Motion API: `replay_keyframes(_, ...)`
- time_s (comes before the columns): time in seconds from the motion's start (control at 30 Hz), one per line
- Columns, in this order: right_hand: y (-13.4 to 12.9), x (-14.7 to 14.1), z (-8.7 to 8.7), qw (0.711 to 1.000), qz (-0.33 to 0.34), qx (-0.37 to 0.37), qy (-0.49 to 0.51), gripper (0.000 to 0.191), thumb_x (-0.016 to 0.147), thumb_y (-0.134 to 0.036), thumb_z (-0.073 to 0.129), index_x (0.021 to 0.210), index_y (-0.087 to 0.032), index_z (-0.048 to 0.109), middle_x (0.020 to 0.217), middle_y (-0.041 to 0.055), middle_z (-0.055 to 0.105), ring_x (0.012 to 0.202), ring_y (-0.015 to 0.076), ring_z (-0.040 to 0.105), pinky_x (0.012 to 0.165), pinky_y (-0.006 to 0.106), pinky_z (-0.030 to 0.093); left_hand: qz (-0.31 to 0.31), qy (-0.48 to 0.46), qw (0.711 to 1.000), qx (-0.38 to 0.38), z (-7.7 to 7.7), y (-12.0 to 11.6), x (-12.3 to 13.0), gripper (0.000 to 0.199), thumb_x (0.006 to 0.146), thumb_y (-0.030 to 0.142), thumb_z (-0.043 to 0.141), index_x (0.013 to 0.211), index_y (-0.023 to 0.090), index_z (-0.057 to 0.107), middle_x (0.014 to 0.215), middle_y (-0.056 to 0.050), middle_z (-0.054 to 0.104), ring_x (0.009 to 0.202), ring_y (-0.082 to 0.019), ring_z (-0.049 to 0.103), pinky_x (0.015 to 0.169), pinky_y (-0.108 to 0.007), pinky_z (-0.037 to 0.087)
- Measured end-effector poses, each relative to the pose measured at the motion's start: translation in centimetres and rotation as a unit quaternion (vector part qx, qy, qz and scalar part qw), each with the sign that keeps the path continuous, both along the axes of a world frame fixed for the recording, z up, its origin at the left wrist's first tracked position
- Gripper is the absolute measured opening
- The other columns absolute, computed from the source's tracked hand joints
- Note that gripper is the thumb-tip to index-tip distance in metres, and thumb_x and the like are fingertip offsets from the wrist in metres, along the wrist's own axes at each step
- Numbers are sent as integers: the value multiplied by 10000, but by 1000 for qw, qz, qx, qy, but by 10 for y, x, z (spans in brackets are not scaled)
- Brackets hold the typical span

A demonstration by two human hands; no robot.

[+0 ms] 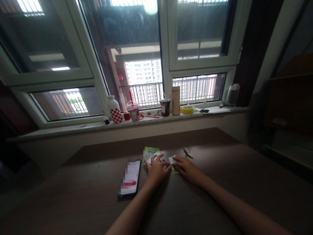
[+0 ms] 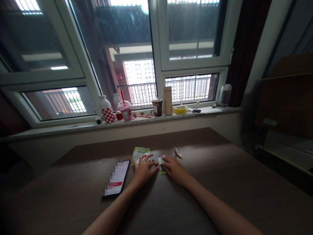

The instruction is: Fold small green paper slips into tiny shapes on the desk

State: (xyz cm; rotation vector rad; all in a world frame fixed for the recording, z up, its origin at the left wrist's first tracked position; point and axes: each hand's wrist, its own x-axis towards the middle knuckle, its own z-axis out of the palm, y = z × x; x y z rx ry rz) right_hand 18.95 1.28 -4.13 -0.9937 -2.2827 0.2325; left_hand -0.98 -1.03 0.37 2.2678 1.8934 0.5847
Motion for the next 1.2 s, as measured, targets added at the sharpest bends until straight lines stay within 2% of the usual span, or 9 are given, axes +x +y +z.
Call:
replay_keyframes(0.2, -1, 0, 2, 1000, -4, -3, -11, 293, 938, -246, 499, 1166, -256, 683, 1375, 114, 560, 1293, 256, 501, 1084, 472, 397, -4, -8, 1000, 18, -4, 2, 0, 182, 823, 457, 632, 963, 425, 745, 1429, 41, 511, 1381, -341, 308, 1070, -752, -45)
replay_keyframes(0.6, -3, 0, 3, 1000, -11, -3, -4, 290, 932, -286, 517, 1167, -277, 685, 1373, 103, 561, 1288, 256, 503, 1091, 472, 392, 1, -7, 1000, 7, -1, 1, 0, 181, 824, 454, 624, 947, 419, 752, 1427, 43, 510, 1379, -360, 304, 1072, -753, -45)
replay_keyframes(0.97, -10, 0, 12, 999, -16, -26, -30, 316, 895, -308, 559, 1188, -296, 677, 1391, 100, 537, 1300, 263, 480, 1100, 479, 367, 2, -18, 1000, 8, -2, 3, -2, 170, 822, 442, 627, 928, 420, 758, 1417, 43, 520, 1373, -359, 315, 1072, -751, -64)
replay_keyframes(1.2, -18, 1, 24, 997, -20, -54, -56, 431, 831, -368, 633, 1255, -292, 636, 1422, 117, 498, 1324, 294, 443, 1112, 490, 342, -1, -9, 1000, 4, -2, 4, -3, 176, 826, 446, 626, 948, 426, 751, 1421, 42, 515, 1369, -355, 319, 1057, -770, -54)
